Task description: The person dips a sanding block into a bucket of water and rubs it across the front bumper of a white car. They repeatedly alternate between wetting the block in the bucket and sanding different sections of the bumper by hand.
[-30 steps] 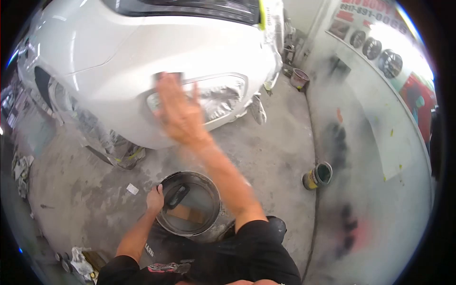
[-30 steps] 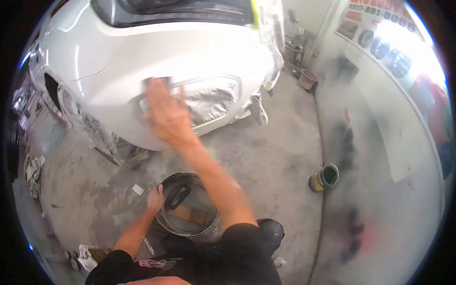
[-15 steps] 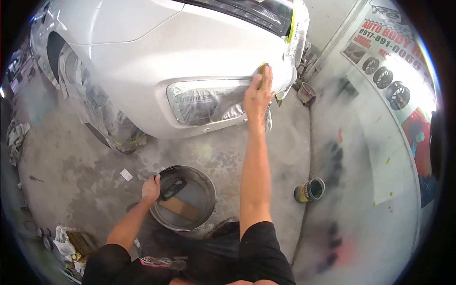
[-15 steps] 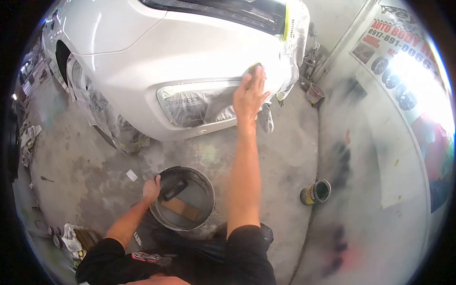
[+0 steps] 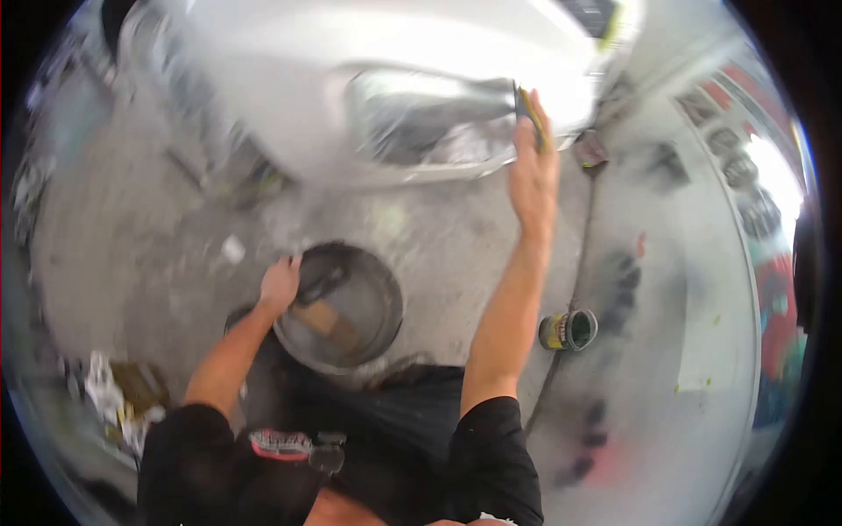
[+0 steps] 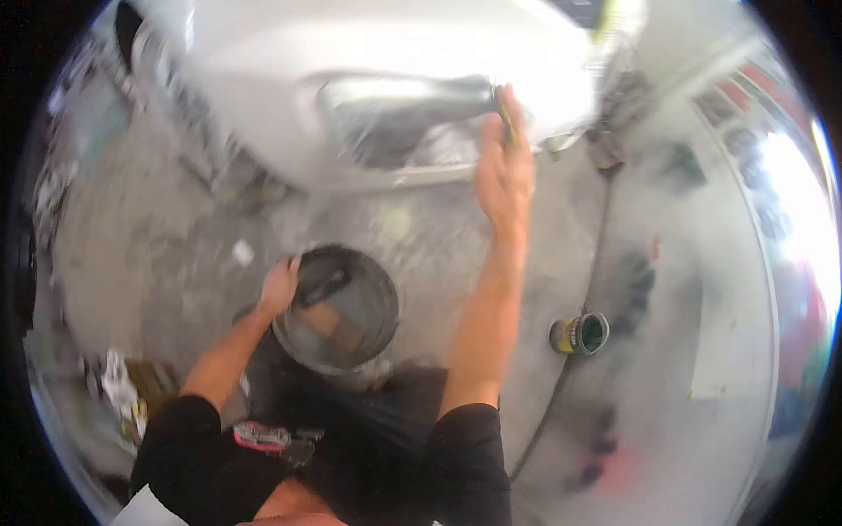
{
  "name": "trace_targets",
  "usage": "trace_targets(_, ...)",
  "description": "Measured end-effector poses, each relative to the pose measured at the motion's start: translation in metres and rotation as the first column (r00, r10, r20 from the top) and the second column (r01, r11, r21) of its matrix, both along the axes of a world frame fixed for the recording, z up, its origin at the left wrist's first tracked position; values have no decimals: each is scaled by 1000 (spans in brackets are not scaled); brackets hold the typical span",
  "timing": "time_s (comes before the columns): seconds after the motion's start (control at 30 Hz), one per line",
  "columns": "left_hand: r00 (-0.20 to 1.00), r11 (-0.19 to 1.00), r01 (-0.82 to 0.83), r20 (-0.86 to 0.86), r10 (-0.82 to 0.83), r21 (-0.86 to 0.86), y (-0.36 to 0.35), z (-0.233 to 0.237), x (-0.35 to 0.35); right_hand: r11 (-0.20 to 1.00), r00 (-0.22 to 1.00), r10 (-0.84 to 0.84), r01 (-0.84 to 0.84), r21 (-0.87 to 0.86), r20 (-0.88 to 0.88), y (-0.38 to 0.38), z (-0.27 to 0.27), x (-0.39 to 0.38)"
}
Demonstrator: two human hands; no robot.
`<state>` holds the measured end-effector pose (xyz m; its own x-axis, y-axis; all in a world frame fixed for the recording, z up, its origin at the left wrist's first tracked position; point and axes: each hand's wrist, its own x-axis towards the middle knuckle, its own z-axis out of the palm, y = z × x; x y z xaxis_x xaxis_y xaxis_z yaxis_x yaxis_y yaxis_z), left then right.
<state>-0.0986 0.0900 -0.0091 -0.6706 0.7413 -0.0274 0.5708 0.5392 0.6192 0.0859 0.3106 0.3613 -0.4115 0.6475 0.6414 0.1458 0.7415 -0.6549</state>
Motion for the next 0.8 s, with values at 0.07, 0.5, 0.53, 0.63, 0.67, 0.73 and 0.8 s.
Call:
trace_targets(0.07,999,997,8,46,-4,-74,3,-1,-6,942,930,298,-251,-224,213,-34,-40,3)
trace_targets(0.5,975,985,-37,211,72,-167,-5,26,-3,882,507,468,-229,-411,723,-134,-459,-72)
trace_targets(0.53,965,984,-43,247,86,-172,-3,27,-3,906,412,403,-308,-291,818,-130,-494,-74)
trace_targets(0.63,977,990,-92,182,110,-106,-6,18,-1,844,440,532,-207,-495,723,-126,-530,-69)
trace_targets(0.67,978,991,-87,179,104,-98,-5,16,0,833,407,551,-217,-509,728,-115,-577,-74)
trace_targets(0.73,984,993,-109,137,114,-47,-3,7,3,780,378,620,-200,-594,688,-86,-662,-87)
trace_targets(0.8,984,991,-118,128,125,-62,-5,0,-3,574,526,704,-26,-819,477,-69,-679,-111)
